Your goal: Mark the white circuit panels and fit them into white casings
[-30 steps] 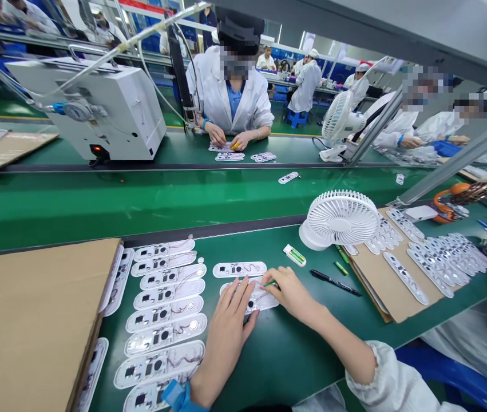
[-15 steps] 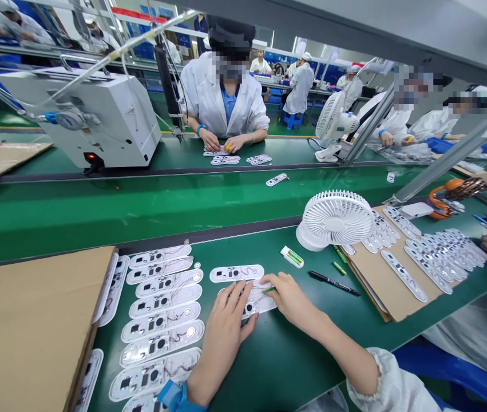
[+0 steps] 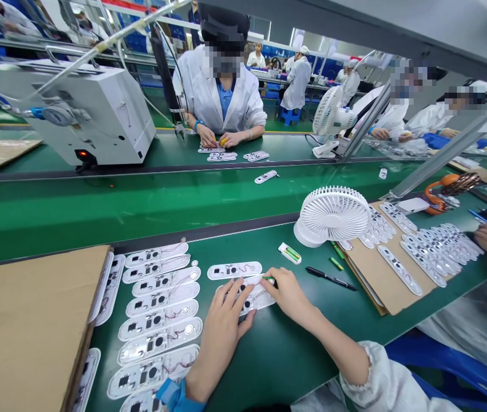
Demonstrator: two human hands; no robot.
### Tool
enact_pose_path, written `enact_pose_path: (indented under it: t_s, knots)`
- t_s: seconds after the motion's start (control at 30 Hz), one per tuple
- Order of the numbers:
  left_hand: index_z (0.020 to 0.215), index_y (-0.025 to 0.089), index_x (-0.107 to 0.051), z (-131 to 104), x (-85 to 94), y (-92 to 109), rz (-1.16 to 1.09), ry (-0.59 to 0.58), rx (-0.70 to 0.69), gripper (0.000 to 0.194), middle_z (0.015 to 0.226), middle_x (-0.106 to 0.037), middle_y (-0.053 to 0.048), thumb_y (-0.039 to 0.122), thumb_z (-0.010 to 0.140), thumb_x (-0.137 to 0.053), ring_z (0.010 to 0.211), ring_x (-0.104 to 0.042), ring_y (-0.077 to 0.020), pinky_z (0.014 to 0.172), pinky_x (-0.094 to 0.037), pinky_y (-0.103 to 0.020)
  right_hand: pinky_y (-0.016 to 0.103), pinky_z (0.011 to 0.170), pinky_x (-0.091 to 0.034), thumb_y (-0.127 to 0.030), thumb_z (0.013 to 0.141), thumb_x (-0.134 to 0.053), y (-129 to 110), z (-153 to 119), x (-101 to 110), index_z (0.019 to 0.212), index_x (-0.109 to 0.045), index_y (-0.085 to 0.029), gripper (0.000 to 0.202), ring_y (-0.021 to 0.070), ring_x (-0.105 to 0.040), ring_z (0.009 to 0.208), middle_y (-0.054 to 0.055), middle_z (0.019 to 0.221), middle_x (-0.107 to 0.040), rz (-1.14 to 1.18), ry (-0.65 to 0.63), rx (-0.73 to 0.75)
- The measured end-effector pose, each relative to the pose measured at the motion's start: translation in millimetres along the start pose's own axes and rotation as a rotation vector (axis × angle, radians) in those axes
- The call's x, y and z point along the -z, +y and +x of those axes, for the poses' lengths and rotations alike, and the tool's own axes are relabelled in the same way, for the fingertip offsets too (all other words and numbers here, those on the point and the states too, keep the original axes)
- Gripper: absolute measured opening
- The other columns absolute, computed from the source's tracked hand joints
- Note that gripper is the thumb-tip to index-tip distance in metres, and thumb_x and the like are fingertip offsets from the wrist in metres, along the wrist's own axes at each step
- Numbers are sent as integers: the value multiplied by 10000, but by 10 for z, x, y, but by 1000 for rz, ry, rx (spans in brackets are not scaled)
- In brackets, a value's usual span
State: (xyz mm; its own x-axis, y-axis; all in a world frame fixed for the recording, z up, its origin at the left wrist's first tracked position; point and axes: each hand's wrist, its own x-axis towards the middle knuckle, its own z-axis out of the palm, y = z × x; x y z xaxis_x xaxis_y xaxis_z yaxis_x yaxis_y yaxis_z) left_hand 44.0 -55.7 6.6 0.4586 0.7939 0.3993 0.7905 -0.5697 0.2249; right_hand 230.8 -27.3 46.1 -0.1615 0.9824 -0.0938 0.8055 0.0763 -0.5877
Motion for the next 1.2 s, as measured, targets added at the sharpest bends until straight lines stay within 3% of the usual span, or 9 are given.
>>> enact_pose_path:
  t_s: [0.47,0.7,0.9,1.1,1.2]
  knots:
    - [1290,233,-554,-25,23,-9,1,-61,-2,386,1348,-585,-92,290,909,-547,1200,-550,-289,967,-507,-456,329,736,-325,-169,890,-607,18,-7,-168,844,-636,-190,59,202,-573,770,17,781,-668,-91,121,116]
    - [1303,209,-545,-5,53,30,163,-149,-68,379,1374,-566,-133,294,939,-482,1239,-541,-326,993,-476,-483,333,741,-317,-132,876,-600,-1,6,-178,833,-622,-184,71,202,-567,758,27,776,-665,-120,123,130]
    - [1352,182,-502,-36,17,60,267,-158,-115,413,1407,-528,-169,287,955,-450,1255,-526,-367,992,-468,-513,365,764,-313,-127,873,-569,-35,26,-216,822,-611,-184,87,245,-579,817,66,804,-685,-97,129,91]
    - [1317,194,-536,0,76,14,184,-151,-103,392,1375,-561,-153,301,944,-486,1229,-548,-352,980,-480,-497,350,756,-367,-227,908,-553,-6,17,-71,887,-631,-189,89,224,-599,806,54,845,-690,67,61,42]
    - [1204,210,-611,80,105,17,52,-110,-28,320,1288,-621,-120,347,952,-470,1172,-575,-311,947,-500,-473,301,685,-407,-273,928,-502,23,21,26,878,-642,-198,166,187,-602,740,23,786,-685,200,22,14]
